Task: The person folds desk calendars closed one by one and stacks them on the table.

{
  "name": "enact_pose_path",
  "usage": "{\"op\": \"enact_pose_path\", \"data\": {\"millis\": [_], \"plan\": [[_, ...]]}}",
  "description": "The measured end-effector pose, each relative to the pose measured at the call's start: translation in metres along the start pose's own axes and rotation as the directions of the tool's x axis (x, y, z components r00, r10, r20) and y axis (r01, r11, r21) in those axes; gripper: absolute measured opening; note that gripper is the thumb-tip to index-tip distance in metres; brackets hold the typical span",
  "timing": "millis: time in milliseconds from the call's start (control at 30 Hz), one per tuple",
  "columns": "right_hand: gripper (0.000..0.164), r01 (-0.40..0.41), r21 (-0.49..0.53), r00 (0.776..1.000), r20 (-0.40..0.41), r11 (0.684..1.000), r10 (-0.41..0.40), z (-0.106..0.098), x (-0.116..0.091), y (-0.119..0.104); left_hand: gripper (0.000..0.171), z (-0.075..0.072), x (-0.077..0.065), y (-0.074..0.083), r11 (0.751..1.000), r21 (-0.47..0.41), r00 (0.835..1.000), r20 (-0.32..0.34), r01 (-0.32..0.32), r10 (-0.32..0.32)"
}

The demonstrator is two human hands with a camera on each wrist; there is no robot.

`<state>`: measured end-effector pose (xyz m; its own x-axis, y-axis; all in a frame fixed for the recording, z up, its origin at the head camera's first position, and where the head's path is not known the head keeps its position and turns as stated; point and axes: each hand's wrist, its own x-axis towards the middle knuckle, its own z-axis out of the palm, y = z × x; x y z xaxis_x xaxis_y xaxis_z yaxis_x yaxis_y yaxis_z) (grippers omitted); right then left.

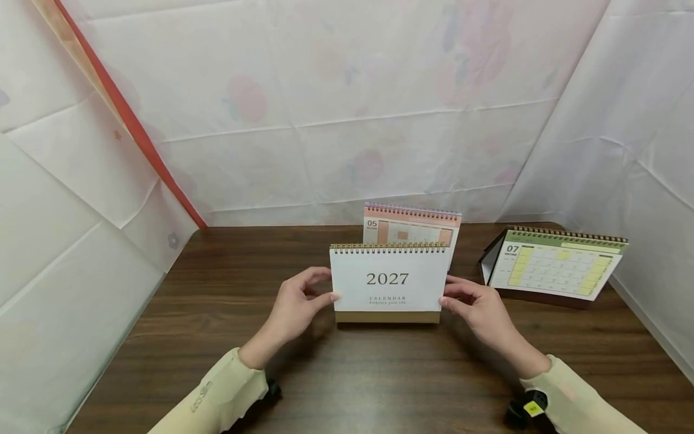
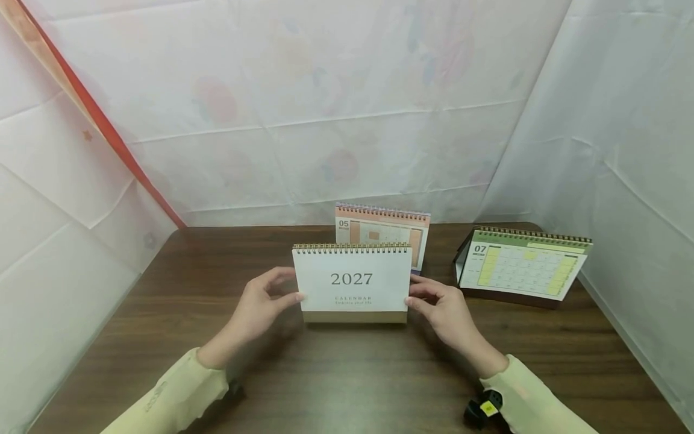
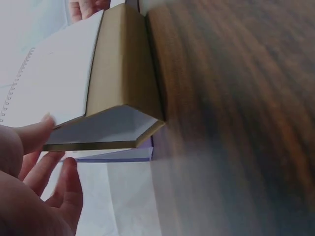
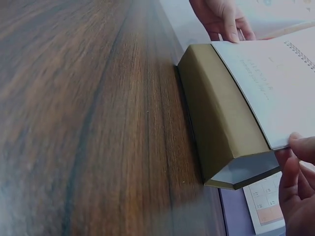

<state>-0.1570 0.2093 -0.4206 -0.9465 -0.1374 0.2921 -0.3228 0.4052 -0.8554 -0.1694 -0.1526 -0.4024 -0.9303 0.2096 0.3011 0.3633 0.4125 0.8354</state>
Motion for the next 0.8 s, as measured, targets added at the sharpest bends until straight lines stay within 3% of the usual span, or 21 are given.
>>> {"op": "enact_pose_path", "data": {"millis": [100,233,333,433,600,800], "plan": [[0.019,0.019,0.022,1.000,-0.020,1.000,-0.019,0.0030,0.0007,-0.0010,0.053,0.0023,0.0004,-0.0027,0.998,-0.020,0.998,-0.017,-0.057,0.057],[0.045,0.057,0.083,0.998,-0.027,0.995,-0.055,0.0060,0.0030,-0.0012,0.071,0.0054,0.0001,-0.0038,0.992,-0.002,0.991,-0.040,-0.126,0.126],[0.064,0.076,0.080,0.997,-0.024,0.994,-0.074,0.0065,0.0040,-0.0011,0.073,0.0074,0.0002,-0.0045,0.987,0.016,0.986,-0.040,-0.160,0.160],[0.073,0.088,0.029,0.996,-0.022,0.996,-0.088,0.0062,0.0039,-0.0011,0.070,0.0084,0.0005,-0.0050,0.983,0.028,0.982,-0.034,-0.183,0.184],[0.071,0.122,-0.072,0.992,-0.008,0.990,-0.123,0.0056,0.0036,-0.0020,0.068,0.0082,0.0002,-0.0057,0.985,0.025,0.985,-0.022,-0.170,0.170],[0.073,0.116,-0.121,0.993,0.037,0.986,-0.112,0.0022,0.0029,-0.0068,0.065,0.0082,-0.0012,-0.0069,0.991,0.022,0.992,0.000,-0.129,0.129]]}}
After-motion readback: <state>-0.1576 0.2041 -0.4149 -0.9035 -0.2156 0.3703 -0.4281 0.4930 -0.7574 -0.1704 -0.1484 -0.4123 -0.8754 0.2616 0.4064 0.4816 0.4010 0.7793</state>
